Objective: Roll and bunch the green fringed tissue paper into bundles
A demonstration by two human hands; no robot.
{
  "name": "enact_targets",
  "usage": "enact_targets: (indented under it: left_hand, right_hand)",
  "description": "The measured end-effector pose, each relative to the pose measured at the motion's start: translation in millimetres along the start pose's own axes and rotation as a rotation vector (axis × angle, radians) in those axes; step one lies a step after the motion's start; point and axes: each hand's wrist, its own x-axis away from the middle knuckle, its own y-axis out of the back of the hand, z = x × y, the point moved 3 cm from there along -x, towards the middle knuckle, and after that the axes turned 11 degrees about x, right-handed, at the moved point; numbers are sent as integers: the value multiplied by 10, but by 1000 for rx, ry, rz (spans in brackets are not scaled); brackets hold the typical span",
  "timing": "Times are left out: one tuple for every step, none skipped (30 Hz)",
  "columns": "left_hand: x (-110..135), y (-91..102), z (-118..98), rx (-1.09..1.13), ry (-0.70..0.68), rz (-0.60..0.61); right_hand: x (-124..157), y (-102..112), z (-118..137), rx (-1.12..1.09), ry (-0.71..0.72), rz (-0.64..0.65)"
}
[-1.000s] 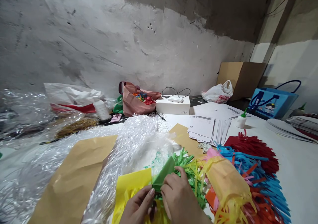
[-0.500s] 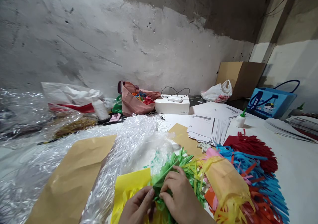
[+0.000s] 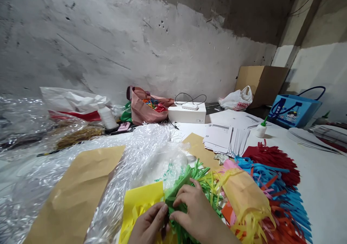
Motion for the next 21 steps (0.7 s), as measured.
enact_targets:
  left_hand:
    - [-1, 6, 5, 1, 7, 12]
    - [-3, 13, 14, -1, 16, 27]
    - [-6, 22, 23, -5, 25, 42]
    - [-10, 30, 31, -8, 31, 54]
    - [-13, 38, 37, -7, 33, 61]
    - [-17, 43, 40, -7, 33, 63]
    - [-21, 46, 40, -5, 31, 60]
    - [-24, 46, 39, -5, 31, 60]
    - [-27, 45, 38, -5, 30, 60]
    - [-29, 43, 37, -8, 29, 60]
    - [-31, 43, 37, -11, 27, 61]
    - [-31, 43, 40, -12, 27, 65]
    - [-30, 45, 45, -12, 25, 65]
    - [-29, 47, 51, -13, 26, 67]
    - [-28, 51, 59, -13, 27, 66]
    - [-26, 54, 65, -12, 30, 62]
    - [-25, 57, 71, -11, 34, 56]
    - [-23, 59, 74, -12, 38, 51]
    - [-22, 59, 75, -12, 41, 47]
    - [-21, 58, 75, -9, 44, 45]
    - [-20, 56, 72, -6, 44, 46]
  right_hand:
    - [0, -4, -7, -1, -8, -4]
    - [-2, -6, -11, -4, -13, -8]
    - [-5, -4, -12, -8, -16, -11]
    - [-9, -1, -11, -13, -15, -12]
    - [-12, 3, -7, -17, -13, -14]
    - [-15, 7, -2, -20, -13, -13]
    - [-18, 11, 3, -23, -16, -11]
    - [-21, 13, 7, -25, -22, -7]
    - [-22, 14, 12, -28, -31, -3]
    - [-24, 15, 16, -30, -39, 0]
    - [-24, 16, 21, -30, -45, 4]
    - [-25, 16, 24, -29, -48, 7]
    - [-24, 17, 27, -27, -47, 9]
    - [-24, 18, 28, -25, -46, 10]
    - [-23, 20, 28, -23, -45, 10]
    - [-21, 22, 27, -22, -45, 9]
    - [-20, 25, 25, -23, -44, 8]
    - [-19, 27, 23, -22, -44, 8]
    - [-18, 29, 22, -21, -43, 8]
    - [-18, 31, 21, -18, -41, 9]
    - [-18, 32, 21, -14, -38, 10]
